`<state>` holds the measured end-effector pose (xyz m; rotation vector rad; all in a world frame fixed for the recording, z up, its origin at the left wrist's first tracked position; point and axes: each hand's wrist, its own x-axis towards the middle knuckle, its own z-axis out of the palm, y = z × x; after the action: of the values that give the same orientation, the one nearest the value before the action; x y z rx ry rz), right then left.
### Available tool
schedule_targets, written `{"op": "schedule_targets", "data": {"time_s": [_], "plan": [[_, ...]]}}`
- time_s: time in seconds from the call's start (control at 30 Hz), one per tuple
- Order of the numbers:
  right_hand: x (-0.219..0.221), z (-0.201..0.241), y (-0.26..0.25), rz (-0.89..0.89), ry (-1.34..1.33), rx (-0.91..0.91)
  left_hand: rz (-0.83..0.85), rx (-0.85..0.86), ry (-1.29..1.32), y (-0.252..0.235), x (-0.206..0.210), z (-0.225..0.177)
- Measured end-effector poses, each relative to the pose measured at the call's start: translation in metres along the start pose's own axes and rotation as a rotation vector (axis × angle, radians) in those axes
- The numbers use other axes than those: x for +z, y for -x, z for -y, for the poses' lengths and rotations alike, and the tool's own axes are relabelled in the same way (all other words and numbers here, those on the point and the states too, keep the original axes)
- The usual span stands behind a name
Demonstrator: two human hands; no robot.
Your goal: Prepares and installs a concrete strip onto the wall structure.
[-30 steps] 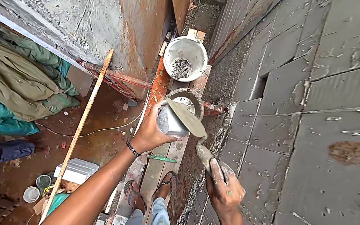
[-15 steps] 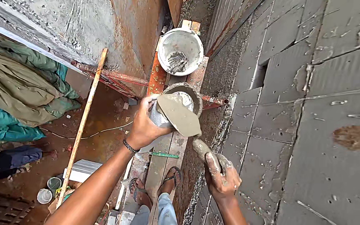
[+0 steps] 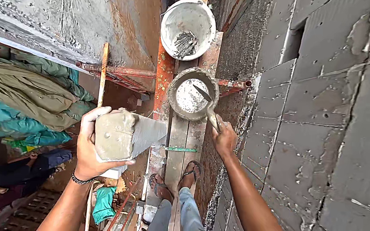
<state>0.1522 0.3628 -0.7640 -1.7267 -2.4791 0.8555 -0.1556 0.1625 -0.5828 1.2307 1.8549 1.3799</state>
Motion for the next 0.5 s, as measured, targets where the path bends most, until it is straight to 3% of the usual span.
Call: {"op": "schedule_targets", "data": {"time_s": [0.13, 0.3, 0.5], "plan": [[0.020, 0.029, -0.035, 0.237, 0.069, 0.159, 0.019, -0.043, 0.076, 0.018, -0.017, 0.001], [0.044, 0.050, -0.062, 0.294, 0.114, 0.259, -0.081, -0.149, 0.159, 0.038, -0.023, -0.001], [0.061, 0.057, -0.074, 0.362, 0.068, 0.351, -0.023, -0.146, 0.135, 0.038, -0.018, -0.003]]}}
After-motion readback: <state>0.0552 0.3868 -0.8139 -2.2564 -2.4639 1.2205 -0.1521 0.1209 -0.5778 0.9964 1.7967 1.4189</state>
